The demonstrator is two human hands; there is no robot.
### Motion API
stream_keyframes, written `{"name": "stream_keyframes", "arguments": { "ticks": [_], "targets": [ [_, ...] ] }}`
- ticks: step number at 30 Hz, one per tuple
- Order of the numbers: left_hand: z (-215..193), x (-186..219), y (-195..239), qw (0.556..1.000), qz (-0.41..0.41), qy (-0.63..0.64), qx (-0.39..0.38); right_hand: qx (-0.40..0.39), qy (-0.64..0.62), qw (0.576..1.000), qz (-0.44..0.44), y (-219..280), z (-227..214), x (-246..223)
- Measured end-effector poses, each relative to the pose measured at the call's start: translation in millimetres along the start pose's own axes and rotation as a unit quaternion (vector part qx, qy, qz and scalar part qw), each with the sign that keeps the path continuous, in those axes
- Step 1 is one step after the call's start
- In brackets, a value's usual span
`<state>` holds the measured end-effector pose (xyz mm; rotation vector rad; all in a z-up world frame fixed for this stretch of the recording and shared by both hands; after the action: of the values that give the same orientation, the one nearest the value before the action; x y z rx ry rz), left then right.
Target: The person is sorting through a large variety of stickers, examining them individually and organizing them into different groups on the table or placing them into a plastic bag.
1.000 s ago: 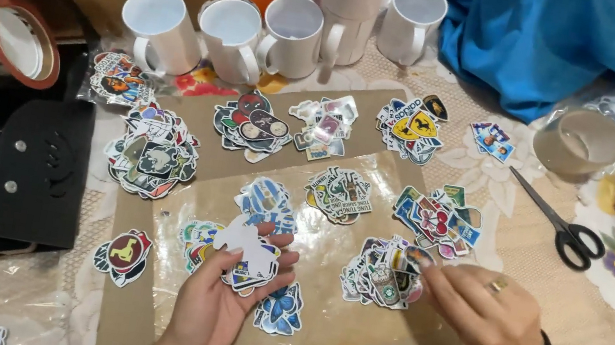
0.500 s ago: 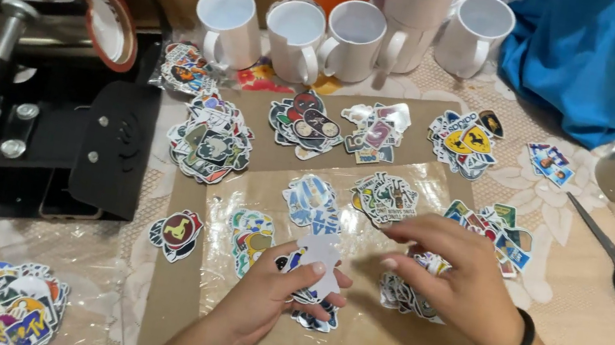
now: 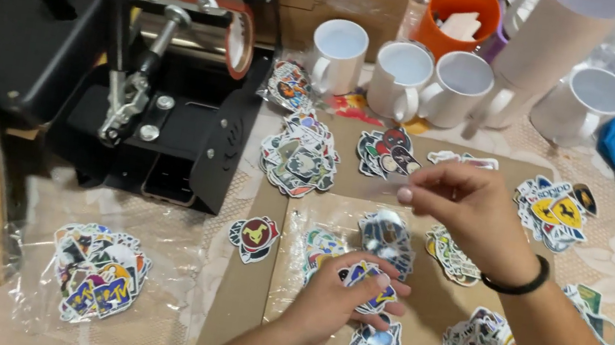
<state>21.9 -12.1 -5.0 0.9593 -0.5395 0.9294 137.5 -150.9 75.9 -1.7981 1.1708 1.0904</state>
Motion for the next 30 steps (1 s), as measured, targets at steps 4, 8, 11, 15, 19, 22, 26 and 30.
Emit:
{"name": "stream_keyframes", "arguments": {
  "ticks": [4, 8, 11, 15, 19, 22, 26, 30],
  "targets": [
    [-3.7, -3.1, -4.4, 1.0, -0.004, 0.024, 0.002, 0.047, 0.105, 0.941, -0.319, -47.1, 52.7, -10.8],
    [-14.2, 6.0, -10.1, 0.99, 0.004, 0.121, 0.069, -0.042, 0.364, 0.809, -0.46, -87.7, 108.7, 7.9],
    [-27.5, 12.6, -17.0, 0.972, 0.023, 0.219, 0.082, -0.101, 0.377, 0.84, -0.377, -99.0, 109.6, 14.9],
    [-40.3, 28.4, -12.1, 0.969, 0.033, 0.24, 0.046, 0.033, 0.228, 0.916, -0.329, -64.8, 51.8, -17.3],
    [-50.4, 37.6, -6.7, 0.981, 0.042, 0.188, 0.04, 0.008, 0.213, 0.955, -0.205, -6.7, 33.1, -10.7],
    [-63.6, 27.9, -14.5, 0.983, 0.016, 0.153, 0.103, -0.037, 0.155, 0.983, -0.088, 31.4, 42.3, 18.4],
    [-62.1, 18.9, -13.8, 0.995, 0.023, 0.054, 0.076, -0.032, 0.108, 0.993, 0.028, 50.7, 60.1, 40.5],
    [-57.3, 26.1, -4.1, 0.994, 0.03, 0.039, 0.102, -0.055, -0.064, 0.986, 0.145, 32.5, 65.7, 54.0]
  ]
}}
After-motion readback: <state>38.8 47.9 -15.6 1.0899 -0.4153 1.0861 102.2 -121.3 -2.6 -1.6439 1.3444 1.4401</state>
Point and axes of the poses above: each hand's wrist, its own y-axis away from the middle knuckle, its own z-axis out of the palm, x = y × z, the point moved 4 cm from there along -y, towards the middle knuckle, and after that the axes turned 4 degrees about y, right-handed, at the moved point
